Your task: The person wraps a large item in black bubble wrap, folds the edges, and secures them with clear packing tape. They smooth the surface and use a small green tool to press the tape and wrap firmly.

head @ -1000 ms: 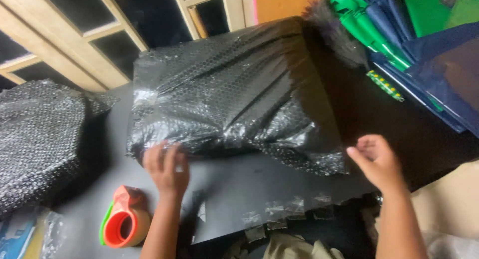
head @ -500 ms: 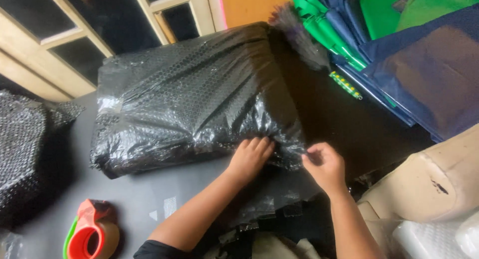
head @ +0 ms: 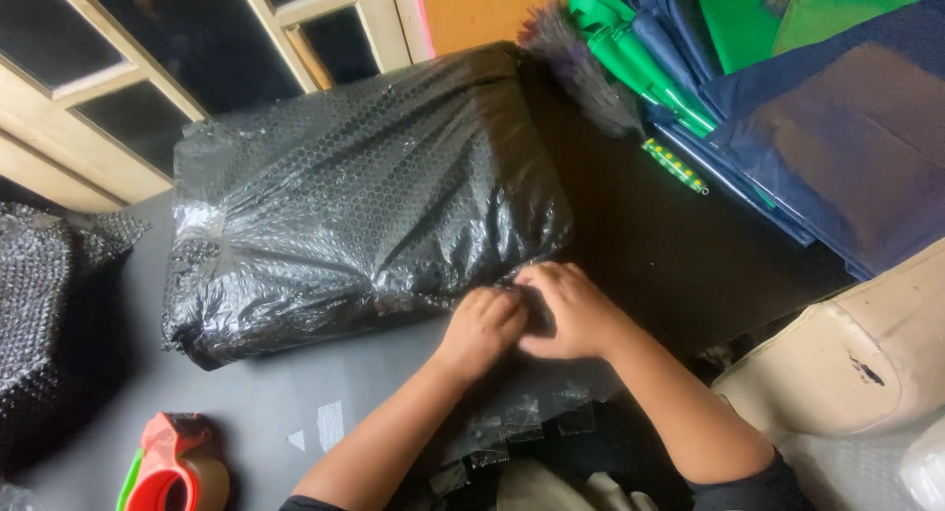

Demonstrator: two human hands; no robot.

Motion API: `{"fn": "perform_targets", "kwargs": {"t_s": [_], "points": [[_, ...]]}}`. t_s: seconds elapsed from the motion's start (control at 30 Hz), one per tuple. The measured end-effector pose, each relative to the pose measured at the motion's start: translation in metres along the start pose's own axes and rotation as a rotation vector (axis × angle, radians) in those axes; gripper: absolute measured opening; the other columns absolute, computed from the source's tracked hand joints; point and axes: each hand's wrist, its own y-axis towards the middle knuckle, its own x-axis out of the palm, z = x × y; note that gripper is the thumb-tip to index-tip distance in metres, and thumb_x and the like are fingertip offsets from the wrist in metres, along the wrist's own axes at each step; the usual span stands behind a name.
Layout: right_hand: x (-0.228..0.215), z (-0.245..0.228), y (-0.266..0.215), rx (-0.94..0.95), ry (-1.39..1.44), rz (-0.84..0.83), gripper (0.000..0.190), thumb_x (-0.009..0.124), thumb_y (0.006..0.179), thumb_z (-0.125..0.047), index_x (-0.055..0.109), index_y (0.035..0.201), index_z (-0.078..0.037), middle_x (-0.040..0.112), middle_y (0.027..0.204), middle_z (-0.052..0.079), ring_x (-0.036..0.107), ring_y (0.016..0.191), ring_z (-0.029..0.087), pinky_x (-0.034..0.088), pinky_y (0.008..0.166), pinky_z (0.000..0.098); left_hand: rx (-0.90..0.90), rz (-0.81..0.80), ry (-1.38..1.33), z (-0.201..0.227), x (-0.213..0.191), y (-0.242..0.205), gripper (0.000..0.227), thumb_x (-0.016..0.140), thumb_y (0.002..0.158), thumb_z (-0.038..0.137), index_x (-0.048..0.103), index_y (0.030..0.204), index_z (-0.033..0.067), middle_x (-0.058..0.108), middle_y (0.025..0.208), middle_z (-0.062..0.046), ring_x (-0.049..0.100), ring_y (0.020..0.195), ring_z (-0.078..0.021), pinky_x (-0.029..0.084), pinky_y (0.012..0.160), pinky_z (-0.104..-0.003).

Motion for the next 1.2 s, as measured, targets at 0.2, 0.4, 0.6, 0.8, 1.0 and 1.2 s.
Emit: {"fn": "perform_targets", "kwargs": {"t_s": [0.2, 0.4, 0.6, 0.8, 1.0, 1.2], "points": [[0.034, 0.033, -0.002, -0.049, -0.225, 0.116, 0.056, 0.074, 0.062, 0.006, 0.066, 0.116, -0.006, 0.070, 0.105, 0.016, 0.069, 0.104, 0.037, 0.054, 0.096, 0.0480, -0.042, 0.059, 0.076, -0.016, -0.009, 0.028, 0.008, 0.064, 0.100, 0.022, 0.070, 0.099, 0.0169, 0.068, 0.103, -0.007, 0.070, 0.094, -0.0249, 0.053, 0.097, -0.044], [0.039, 0.066, 0.001, -0.258, -0.173, 0.571, 0.021, 0.083, 0.070, 0.000, 0.077, 0.084, -0.015, 0.069, 0.092, 0.000, 0.068, 0.089, 0.021, 0.057, 0.084, 0.0336, -0.169, -0.058, 0.104, -0.029, -0.005, 0.035, 0.012, 0.062, 0.096, 0.026, 0.066, 0.085, 0.0220, 0.066, 0.077, 0.004, 0.069, 0.070, -0.0168, 0.053, 0.077, -0.036], [0.014, 0.055, 0.014, 0.046, 0.199, 0.594, 0.021, 0.090, 0.070, -0.009, 0.079, 0.086, -0.019, 0.073, 0.076, -0.003, 0.071, 0.075, 0.018, 0.057, 0.072, 0.0327, -0.235, -0.169, -0.010, -0.035, -0.013, 0.044, 0.021, 0.078, 0.086, 0.033, 0.074, 0.098, 0.0168, 0.075, 0.084, -0.002, 0.076, 0.078, -0.0228, 0.054, 0.073, -0.037], [0.038, 0.066, 0.019, 0.403, 0.425, 0.656, 0.025, 0.093, 0.071, -0.017, 0.070, 0.079, -0.012, 0.069, 0.065, 0.003, 0.065, 0.063, 0.017, 0.051, 0.059, 0.0310, 0.024, 0.175, 0.217, -0.007, 0.001, -0.002, 0.010, 0.071, 0.097, 0.028, 0.070, 0.106, 0.0243, 0.070, 0.119, -0.004, 0.062, 0.103, -0.0279, 0.052, 0.091, -0.045], [0.047, 0.077, 0.023, 0.616, 0.437, 0.699, 0.046, 0.098, 0.065, -0.026, 0.059, 0.084, -0.010, 0.059, 0.070, 0.005, 0.061, 0.069, 0.023, 0.049, 0.062, 0.0367, -0.027, -0.003, 0.374, -0.010, 0.005, 0.013, 0.034, 0.047, 0.106, 0.019, 0.064, 0.136, 0.0186, 0.063, 0.138, -0.008, 0.062, 0.110, -0.0252, 0.049, 0.084, -0.036], [0.007, 0.043, -0.017, 0.510, 0.306, 0.471, 0.034, 0.089, 0.080, -0.027, 0.070, 0.105, -0.013, 0.071, 0.078, 0.008, 0.069, 0.073, 0.023, 0.056, 0.068, 0.0356, -0.048, -0.073, 0.369, -0.012, 0.000, 0.018, 0.040, 0.045, 0.105, 0.017, 0.062, 0.141, 0.0172, 0.061, 0.141, -0.010, 0.061, 0.111, -0.0270, 0.049, 0.084, -0.035]]}}
